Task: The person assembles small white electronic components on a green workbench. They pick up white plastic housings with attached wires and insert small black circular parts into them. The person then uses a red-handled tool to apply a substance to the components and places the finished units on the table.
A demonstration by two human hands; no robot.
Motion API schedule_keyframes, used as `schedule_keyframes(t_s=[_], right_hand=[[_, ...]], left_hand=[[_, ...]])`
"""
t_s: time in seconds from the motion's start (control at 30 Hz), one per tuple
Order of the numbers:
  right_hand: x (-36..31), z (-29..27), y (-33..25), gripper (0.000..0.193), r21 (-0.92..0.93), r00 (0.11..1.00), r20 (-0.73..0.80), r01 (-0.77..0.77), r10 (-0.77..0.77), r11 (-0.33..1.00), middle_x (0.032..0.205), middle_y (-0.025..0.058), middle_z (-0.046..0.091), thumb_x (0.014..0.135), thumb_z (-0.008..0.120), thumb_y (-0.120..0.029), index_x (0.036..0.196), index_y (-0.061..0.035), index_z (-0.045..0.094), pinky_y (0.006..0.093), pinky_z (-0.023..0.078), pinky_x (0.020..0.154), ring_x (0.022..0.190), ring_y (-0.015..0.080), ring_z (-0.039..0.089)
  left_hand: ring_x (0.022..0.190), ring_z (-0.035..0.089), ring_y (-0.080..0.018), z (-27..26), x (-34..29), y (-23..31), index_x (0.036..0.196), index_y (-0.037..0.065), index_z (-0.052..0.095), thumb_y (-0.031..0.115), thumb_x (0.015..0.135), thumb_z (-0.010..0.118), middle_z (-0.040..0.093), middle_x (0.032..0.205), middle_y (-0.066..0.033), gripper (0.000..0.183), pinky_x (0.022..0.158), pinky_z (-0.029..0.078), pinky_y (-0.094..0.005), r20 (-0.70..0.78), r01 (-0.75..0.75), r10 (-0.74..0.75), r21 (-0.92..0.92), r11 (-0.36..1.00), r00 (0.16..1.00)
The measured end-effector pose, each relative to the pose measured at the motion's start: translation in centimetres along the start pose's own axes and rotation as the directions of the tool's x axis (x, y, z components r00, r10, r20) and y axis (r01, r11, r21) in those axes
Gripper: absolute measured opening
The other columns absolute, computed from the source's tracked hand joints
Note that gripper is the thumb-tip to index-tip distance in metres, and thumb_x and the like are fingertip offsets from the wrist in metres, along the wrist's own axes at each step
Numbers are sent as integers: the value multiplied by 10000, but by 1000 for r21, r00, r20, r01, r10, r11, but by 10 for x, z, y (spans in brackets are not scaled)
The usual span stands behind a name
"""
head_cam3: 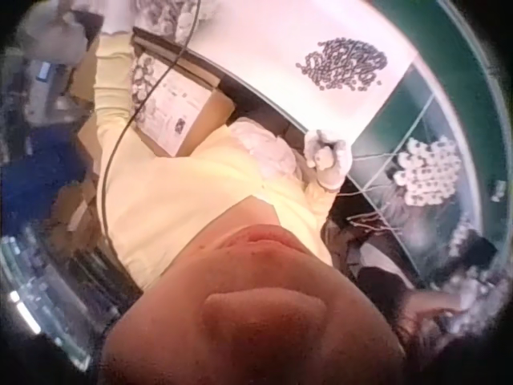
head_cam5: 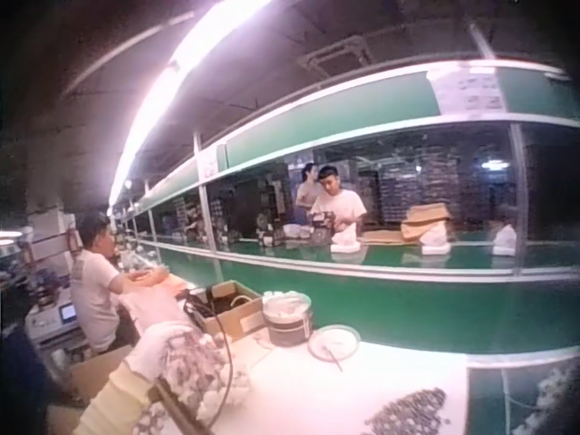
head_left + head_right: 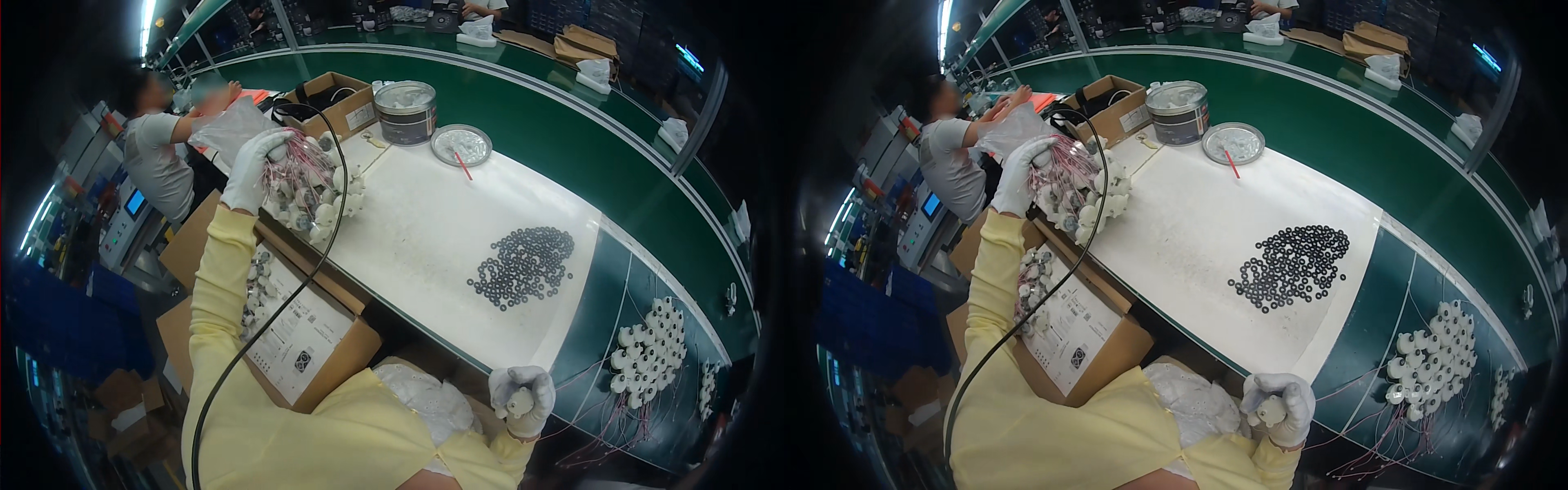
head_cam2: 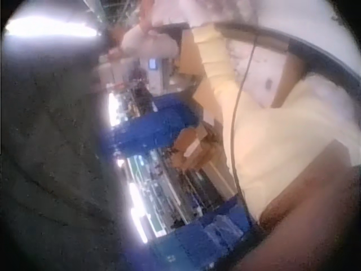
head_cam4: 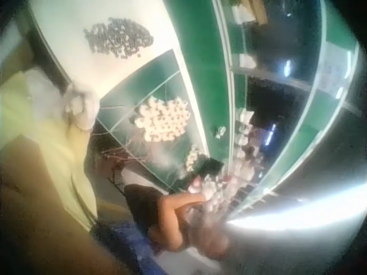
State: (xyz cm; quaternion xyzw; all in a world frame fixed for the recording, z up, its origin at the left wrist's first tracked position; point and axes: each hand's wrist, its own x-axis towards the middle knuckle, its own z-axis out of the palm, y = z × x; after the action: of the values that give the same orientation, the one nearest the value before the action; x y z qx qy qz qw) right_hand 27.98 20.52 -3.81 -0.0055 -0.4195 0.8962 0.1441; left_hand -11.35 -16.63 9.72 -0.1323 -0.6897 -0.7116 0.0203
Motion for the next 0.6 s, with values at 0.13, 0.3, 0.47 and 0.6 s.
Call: schedule_keyframes(t_s=[0.13,0.3,0.47,0.6], right_hand=[[1,3,1,510,25,1000,-6,-6,6,1000,707,270,663,1027,570,-425,1020,71,690,307,444,442,455,219,550],[3,2,2,509,14,999,-11,43,-43,999,659,248,645,1040,551,-419,1014,69,691,293,409,430,442,199,525],[4,1,5,552,15,999,-17,47,-47,999,590,188,624,1066,484,-443,1022,64,699,321,394,473,429,186,487],[3,-5,9,666,79,991,33,124,-127,989,519,122,587,1086,361,-512,1052,51,715,338,359,524,410,176,425]], left_hand=[[1044,645,-137,16,3,-27,1252,-41,656,189,989,649,703,1125,-88,350,940,489,-243,64,96,-110,197,976,992],[1066,653,-129,67,15,-89,1310,-33,637,236,957,722,717,1188,-85,452,938,492,-236,146,-64,10,370,927,989],[985,662,-86,83,30,-71,1194,-4,697,173,938,749,743,1062,-44,315,895,520,-252,95,-61,58,21,998,994],[911,697,-134,83,39,-57,1119,19,732,214,954,722,753,1026,-36,256,839,546,-294,139,-135,105,229,964,985]])
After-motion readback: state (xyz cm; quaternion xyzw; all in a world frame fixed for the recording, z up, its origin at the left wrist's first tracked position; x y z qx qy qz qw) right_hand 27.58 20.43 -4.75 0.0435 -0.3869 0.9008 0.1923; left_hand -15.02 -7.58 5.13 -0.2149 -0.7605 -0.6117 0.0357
